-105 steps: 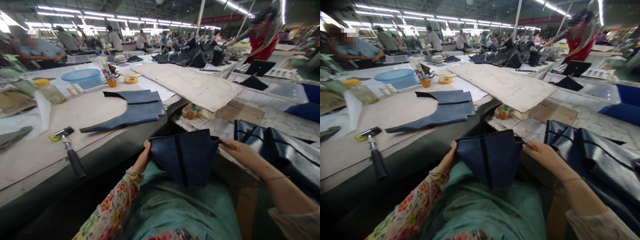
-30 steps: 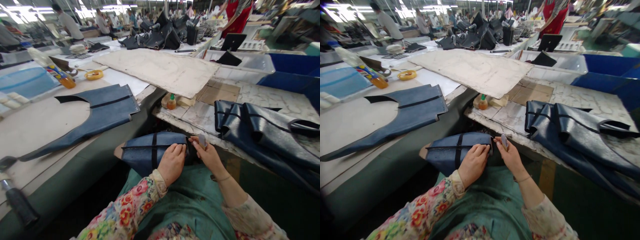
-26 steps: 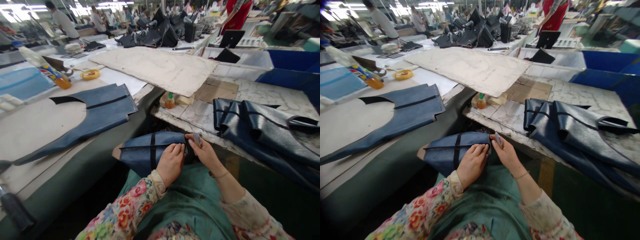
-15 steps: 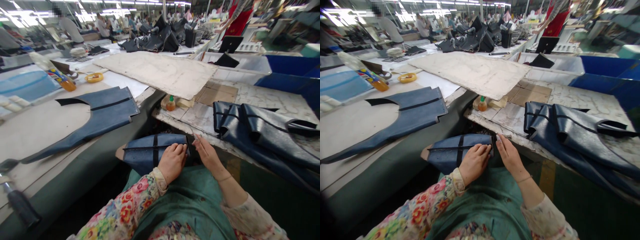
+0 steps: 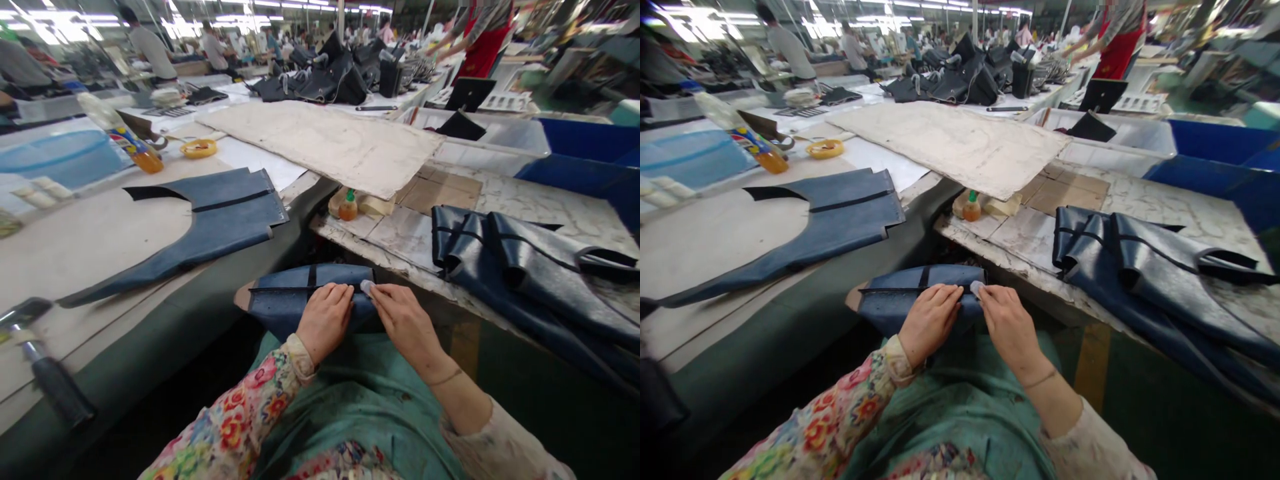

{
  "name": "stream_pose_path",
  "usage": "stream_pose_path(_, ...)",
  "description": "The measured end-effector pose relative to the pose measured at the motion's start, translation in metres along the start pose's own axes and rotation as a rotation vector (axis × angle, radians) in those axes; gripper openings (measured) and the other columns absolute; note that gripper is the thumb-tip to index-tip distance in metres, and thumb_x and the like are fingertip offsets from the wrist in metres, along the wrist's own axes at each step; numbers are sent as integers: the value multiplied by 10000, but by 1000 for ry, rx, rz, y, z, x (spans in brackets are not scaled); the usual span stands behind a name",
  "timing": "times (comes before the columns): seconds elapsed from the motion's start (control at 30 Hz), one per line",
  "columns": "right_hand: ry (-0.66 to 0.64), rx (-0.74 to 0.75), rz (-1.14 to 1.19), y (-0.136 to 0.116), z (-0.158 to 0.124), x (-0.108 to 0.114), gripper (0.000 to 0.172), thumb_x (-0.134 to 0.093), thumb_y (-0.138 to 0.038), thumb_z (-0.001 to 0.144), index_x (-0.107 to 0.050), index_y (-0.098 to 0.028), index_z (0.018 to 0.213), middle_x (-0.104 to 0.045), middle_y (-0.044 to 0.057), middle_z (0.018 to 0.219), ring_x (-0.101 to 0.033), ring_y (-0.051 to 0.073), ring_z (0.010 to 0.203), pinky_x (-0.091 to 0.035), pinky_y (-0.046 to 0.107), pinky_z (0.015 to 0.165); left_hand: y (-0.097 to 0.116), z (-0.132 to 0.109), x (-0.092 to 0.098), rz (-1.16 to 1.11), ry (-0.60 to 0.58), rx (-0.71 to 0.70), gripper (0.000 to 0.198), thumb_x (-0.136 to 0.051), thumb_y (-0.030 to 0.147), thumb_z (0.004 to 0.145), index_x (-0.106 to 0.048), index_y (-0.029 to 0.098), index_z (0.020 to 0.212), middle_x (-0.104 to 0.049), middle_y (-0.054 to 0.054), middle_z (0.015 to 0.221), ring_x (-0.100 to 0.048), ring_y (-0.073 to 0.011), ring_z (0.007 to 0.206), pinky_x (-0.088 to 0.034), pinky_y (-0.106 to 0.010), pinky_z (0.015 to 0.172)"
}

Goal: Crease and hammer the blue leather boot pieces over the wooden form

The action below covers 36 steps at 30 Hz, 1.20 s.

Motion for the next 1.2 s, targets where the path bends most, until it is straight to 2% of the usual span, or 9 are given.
stream_pose_path(0.3,-66,69,-41,-33,11,-22,306,-398,-237,901,-594,-181,1130,-633,63,1044,-515,169,965,-499,299,862,-19,-13,10,57,10,55,310,-426,211,899,-567,155,1170,-635,-54,1133,-521,-206,1049,-428,-383,946)
stream_pose_path(0.6,-155,134,-7,-62,22,-41,338,-382,-215,900,-543,-169,1194,-617,70,1086,-509,185,988,-502,320,867,-42,-43,19,141,77,120,346,-427,199,894,-541,147,1216,-597,-70,1228,-495,-220,1129,-403,-388,985)
stream_pose_path(0.83,-237,104,157,-52,28,-35,321,-423,-264,886,-576,-188,1157,-611,68,1087,-513,179,991,-479,344,916,-41,-66,15,185,84,114,421,-404,191,898,-444,116,1310,-486,-92,1373,-377,-218,1297,-358,-376,1036)
stream_pose_path(1.07,-352,103,375,-42,41,-34,318,-435,-328,882,-613,-188,1105,-639,71,1054,-552,167,984,-466,362,928,-39,-74,13,236,86,108,414,-396,201,905,-455,134,1309,-485,-73,1380,-387,-210,1296,-345,-359,1011)
stream_pose_path(1.2,-404,99,466,-40,49,-34,312,-438,-326,879,-629,-178,1076,-647,76,1034,-570,159,973,-464,351,929,-39,-73,14,208,89,158,409,-405,217,907,-458,146,1306,-524,-78,1341,-452,-209,1228,-359,-356,979)
Point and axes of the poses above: each hand's wrist, its own z-axis towards the middle knuckle, its own x-axis out of the back of the hand, y = z × x, the point moved 3 cm from there along z, towards the middle knuckle
